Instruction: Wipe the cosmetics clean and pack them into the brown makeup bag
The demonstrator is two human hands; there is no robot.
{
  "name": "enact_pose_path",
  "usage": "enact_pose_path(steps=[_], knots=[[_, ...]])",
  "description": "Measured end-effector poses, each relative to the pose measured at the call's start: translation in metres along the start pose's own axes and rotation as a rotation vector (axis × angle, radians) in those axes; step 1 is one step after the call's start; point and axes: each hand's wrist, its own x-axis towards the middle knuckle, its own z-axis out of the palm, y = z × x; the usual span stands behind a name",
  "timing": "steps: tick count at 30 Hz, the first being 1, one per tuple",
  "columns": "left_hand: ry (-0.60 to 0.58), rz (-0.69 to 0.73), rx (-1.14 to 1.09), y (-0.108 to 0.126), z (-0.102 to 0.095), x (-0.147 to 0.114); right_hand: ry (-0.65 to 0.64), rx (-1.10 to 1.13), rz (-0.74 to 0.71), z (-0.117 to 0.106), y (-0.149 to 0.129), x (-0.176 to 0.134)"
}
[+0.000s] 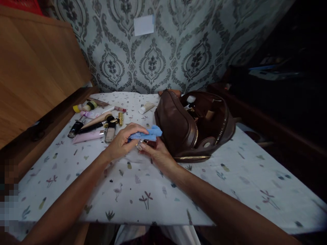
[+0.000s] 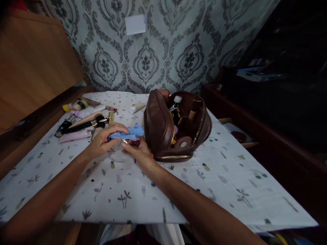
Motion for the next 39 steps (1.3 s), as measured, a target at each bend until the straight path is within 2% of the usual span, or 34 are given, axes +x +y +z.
enact_pose_path(steps=[5,9,17,24,28,31,34,37,39], knots=[[0.032,0.057,-0.085,0.001,0.003,0.001,-0.066,0.191,0.065,0.003,-0.004,-0.001],[0.015,0.082,-0.117,0.003,-0.001,0.001,-0.128,0.304,0.096,0.005,-0.003,-0.002],[0.003,0.021,-0.229,-0.002,-0.008,0.001,-0.228,0.385,0.217,0.004,0.000,-0.004],[-0.021,0.058,-0.300,-0.012,-0.020,0.002,-0.181,0.483,0.364,-0.004,-0.007,0.000],[-0.056,-0.064,-0.268,-0.018,-0.023,0.001,-0.183,0.543,0.424,-0.003,-0.015,-0.001],[0.011,-0.204,-0.270,-0.023,-0.020,0.000,-0.201,0.530,0.423,0.000,-0.017,-0.003],[0.099,-0.286,-0.244,-0.026,-0.014,0.001,-0.252,0.412,0.422,0.001,-0.016,-0.005],[0.125,-0.270,-0.236,-0.021,-0.006,0.002,-0.268,0.277,0.409,0.002,-0.012,-0.007],[0.095,-0.225,-0.255,-0.014,-0.002,0.003,-0.255,0.203,0.372,0.002,-0.009,-0.008]])
